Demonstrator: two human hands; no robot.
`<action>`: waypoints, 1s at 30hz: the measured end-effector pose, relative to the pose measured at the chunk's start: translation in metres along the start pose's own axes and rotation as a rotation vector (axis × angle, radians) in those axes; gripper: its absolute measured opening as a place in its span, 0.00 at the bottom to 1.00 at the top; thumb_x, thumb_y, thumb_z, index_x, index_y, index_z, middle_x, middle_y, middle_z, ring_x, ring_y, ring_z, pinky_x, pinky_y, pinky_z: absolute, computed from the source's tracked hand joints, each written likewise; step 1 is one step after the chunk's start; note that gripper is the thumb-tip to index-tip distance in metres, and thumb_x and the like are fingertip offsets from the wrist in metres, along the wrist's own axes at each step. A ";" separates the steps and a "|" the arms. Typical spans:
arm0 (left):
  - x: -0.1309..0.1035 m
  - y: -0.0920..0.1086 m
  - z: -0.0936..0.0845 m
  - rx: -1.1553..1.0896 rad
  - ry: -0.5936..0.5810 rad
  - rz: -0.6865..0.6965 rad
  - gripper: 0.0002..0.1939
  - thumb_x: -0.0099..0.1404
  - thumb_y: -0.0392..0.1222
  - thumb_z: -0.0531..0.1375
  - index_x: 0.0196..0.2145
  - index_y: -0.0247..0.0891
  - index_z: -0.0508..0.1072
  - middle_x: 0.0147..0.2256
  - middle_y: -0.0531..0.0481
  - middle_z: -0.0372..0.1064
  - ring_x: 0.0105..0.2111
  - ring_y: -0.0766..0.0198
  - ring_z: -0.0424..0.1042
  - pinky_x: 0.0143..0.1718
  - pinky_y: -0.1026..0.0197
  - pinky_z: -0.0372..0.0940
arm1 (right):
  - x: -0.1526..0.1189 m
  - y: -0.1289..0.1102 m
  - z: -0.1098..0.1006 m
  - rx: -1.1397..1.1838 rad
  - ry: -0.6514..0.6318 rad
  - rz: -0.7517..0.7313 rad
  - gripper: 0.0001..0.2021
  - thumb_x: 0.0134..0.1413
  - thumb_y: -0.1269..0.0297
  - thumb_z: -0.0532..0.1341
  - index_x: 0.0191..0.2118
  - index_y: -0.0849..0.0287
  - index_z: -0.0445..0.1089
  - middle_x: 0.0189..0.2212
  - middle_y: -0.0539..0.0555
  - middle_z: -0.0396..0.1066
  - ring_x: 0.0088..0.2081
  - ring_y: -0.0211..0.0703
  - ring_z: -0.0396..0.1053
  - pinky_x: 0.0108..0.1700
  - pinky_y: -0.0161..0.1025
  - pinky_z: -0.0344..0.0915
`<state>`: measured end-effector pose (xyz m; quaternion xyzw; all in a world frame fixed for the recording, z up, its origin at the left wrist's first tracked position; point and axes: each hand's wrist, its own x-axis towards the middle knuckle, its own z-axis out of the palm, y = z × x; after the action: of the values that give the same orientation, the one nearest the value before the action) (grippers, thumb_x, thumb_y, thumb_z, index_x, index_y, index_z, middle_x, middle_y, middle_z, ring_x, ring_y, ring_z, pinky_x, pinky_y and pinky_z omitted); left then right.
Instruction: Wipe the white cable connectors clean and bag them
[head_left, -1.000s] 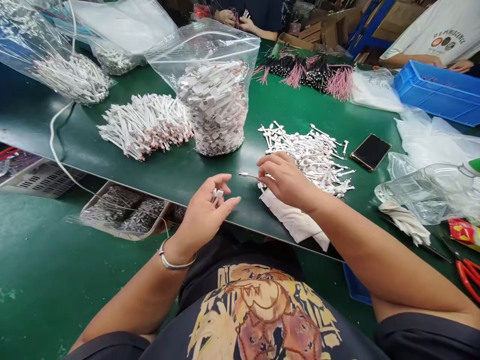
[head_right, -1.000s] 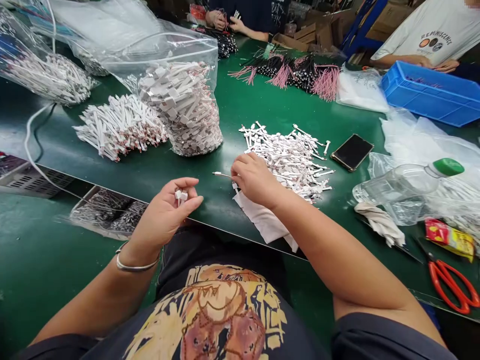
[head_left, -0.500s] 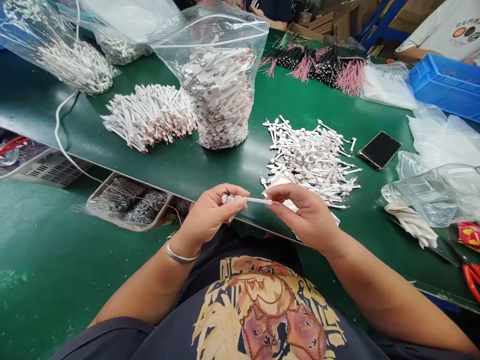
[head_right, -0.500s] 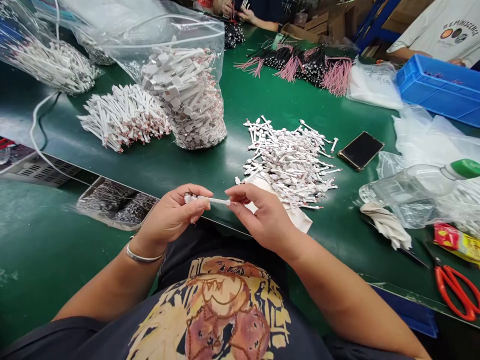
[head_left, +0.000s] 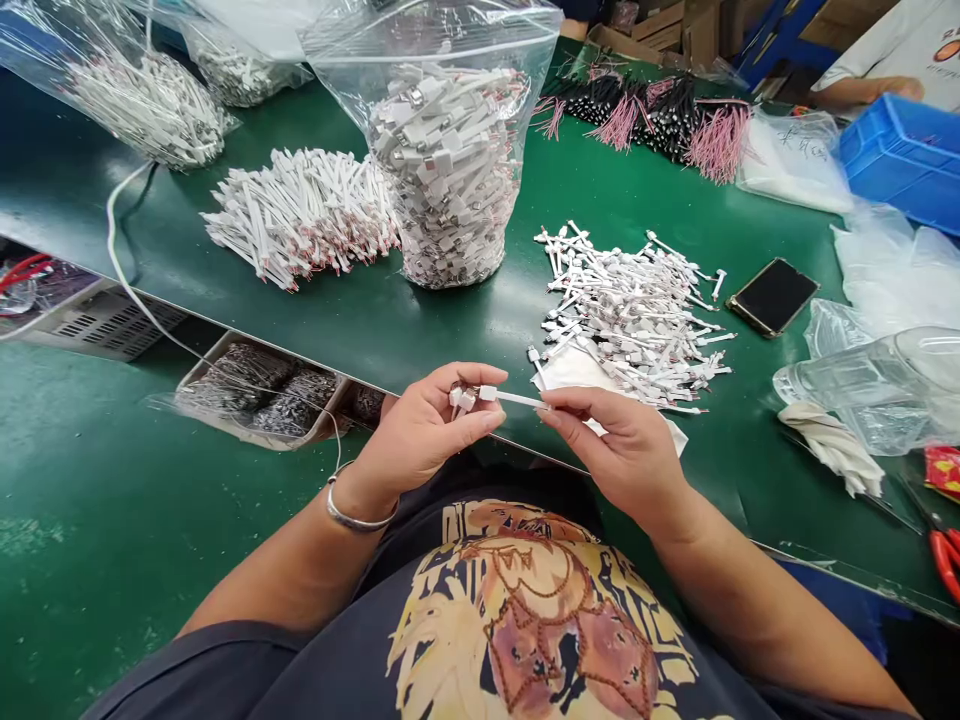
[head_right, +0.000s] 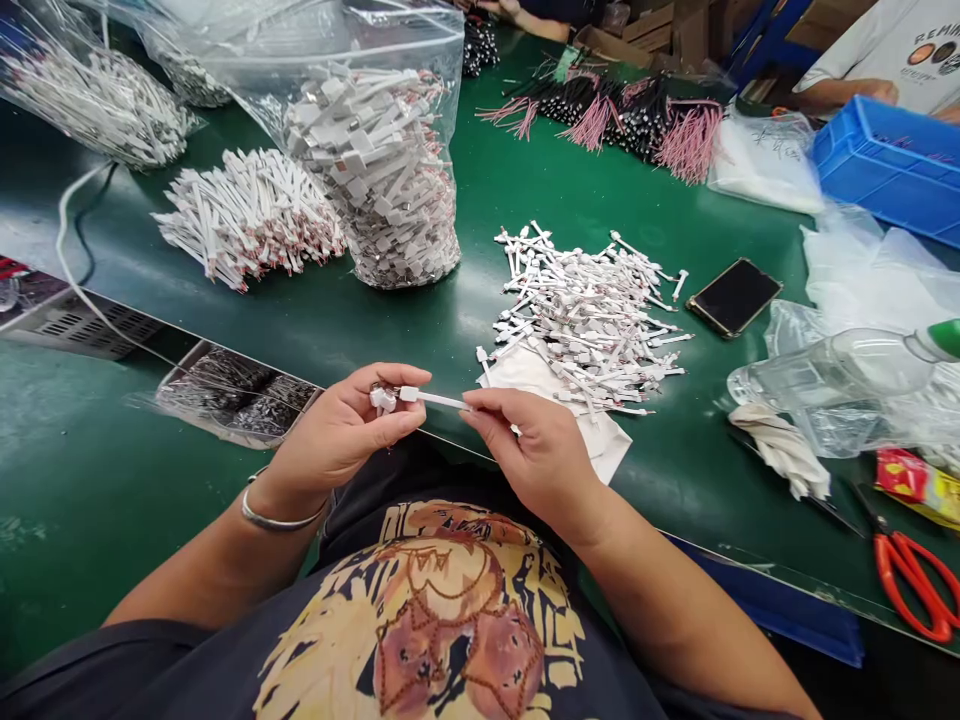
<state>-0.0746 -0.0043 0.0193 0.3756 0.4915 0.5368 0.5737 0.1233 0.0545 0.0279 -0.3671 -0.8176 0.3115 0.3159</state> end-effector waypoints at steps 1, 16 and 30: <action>0.000 0.000 -0.001 0.000 0.009 0.006 0.15 0.57 0.38 0.66 0.43 0.40 0.75 0.27 0.54 0.66 0.23 0.74 0.60 0.25 0.71 0.56 | 0.000 0.000 0.000 0.007 -0.002 0.012 0.07 0.56 0.65 0.62 0.42 0.53 0.73 0.35 0.49 0.77 0.35 0.40 0.74 0.40 0.37 0.70; 0.005 -0.002 -0.003 -0.478 0.112 -0.103 0.10 0.58 0.40 0.62 0.25 0.35 0.66 0.21 0.56 0.58 0.18 0.75 0.54 0.16 0.73 0.50 | -0.002 -0.016 0.019 0.013 -0.376 -0.105 0.08 0.60 0.63 0.57 0.41 0.55 0.72 0.35 0.51 0.76 0.36 0.40 0.72 0.39 0.36 0.67; 0.005 -0.001 -0.005 -0.427 0.157 -0.233 0.14 0.56 0.37 0.65 0.40 0.37 0.70 0.24 0.56 0.59 0.19 0.76 0.55 0.14 0.76 0.45 | 0.027 0.027 0.019 -0.461 -0.124 0.166 0.10 0.59 0.63 0.57 0.27 0.57 0.61 0.30 0.55 0.67 0.35 0.45 0.62 0.38 0.41 0.56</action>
<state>-0.0791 -0.0003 0.0168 0.1439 0.4501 0.5861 0.6581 0.1058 0.0851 0.0046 -0.4754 -0.8519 0.1637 0.1464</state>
